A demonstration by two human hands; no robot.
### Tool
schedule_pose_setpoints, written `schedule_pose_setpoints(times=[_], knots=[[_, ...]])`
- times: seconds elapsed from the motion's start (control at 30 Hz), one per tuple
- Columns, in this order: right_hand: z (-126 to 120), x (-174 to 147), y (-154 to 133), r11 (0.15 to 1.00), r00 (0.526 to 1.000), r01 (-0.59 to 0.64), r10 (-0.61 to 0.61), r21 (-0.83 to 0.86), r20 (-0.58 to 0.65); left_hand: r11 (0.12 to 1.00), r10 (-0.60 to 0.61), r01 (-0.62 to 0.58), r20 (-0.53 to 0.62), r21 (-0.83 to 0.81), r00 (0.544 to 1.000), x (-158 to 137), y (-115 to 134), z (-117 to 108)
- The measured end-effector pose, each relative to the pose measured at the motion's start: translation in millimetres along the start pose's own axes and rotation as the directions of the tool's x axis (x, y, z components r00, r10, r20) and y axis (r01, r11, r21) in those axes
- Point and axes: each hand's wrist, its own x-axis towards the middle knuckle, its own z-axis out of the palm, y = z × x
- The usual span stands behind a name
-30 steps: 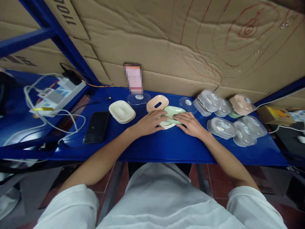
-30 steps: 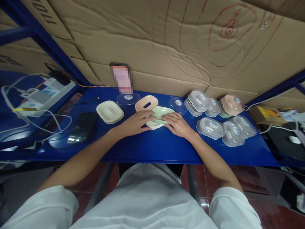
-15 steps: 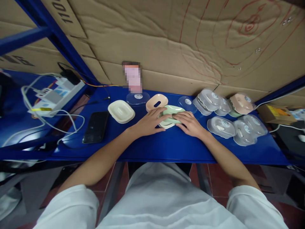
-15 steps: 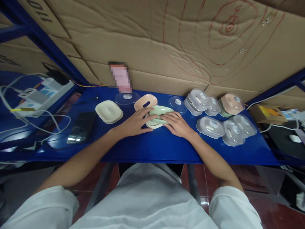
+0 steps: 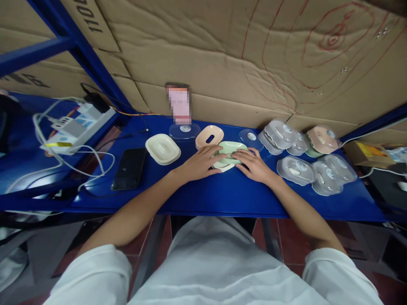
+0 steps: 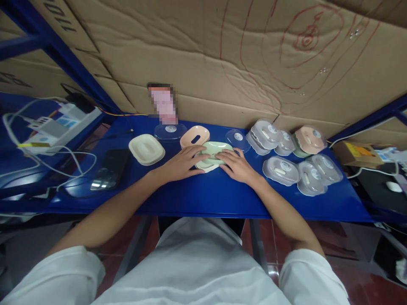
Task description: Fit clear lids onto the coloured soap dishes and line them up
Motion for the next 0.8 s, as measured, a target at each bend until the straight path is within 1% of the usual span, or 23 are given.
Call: schedule_pose_setpoints(times=[0.13,0.23,0.4,0.6,0.67,0.73,0.8], knots=[[-1.6,0.9,-5.4,0.997,0.998,0.056,-0.058,-0.045,-0.028,1.000,0.013,-0.014,-0.017,-0.013,1.000,0.4,1.3,-2.8],[-2.7,1.5,-7.4,0.996,0.997,0.072,-0.074,-0.058,-0.037,0.999,0.022,-0.022,-0.024,-0.023,0.999,0.6,3.1,-3.9],[-3.3,1.6,-7.6,0.997,0.997,0.075,-0.075,0.011,-0.002,0.999,0.034,-0.034,0.005,-0.027,0.999,1.8,6.4,-6.3],[-1.0,1.0,-6.0,0.994,0.996,0.089,-0.089,0.070,-0.003,0.999,0.033,-0.033,0.025,-0.006,0.999,2.3,8.2,-8.9],[-0.2,0.2,-4.6,0.997,0.997,0.071,-0.071,0.044,-0.004,0.999,0.038,-0.038,0.029,0.008,0.999,2.0,8.4,-8.0],[0.4,-0.8,-2.2,0.999,0.999,0.037,-0.037,0.005,-0.033,0.999,0.046,-0.047,0.030,0.025,0.998,1.4,8.7,-6.3],[0.9,-1.6,0.7,1.000,0.998,0.023,-0.022,0.006,-0.059,0.998,0.055,-0.057,0.029,0.041,0.998,0.8,9.3,-4.7]])
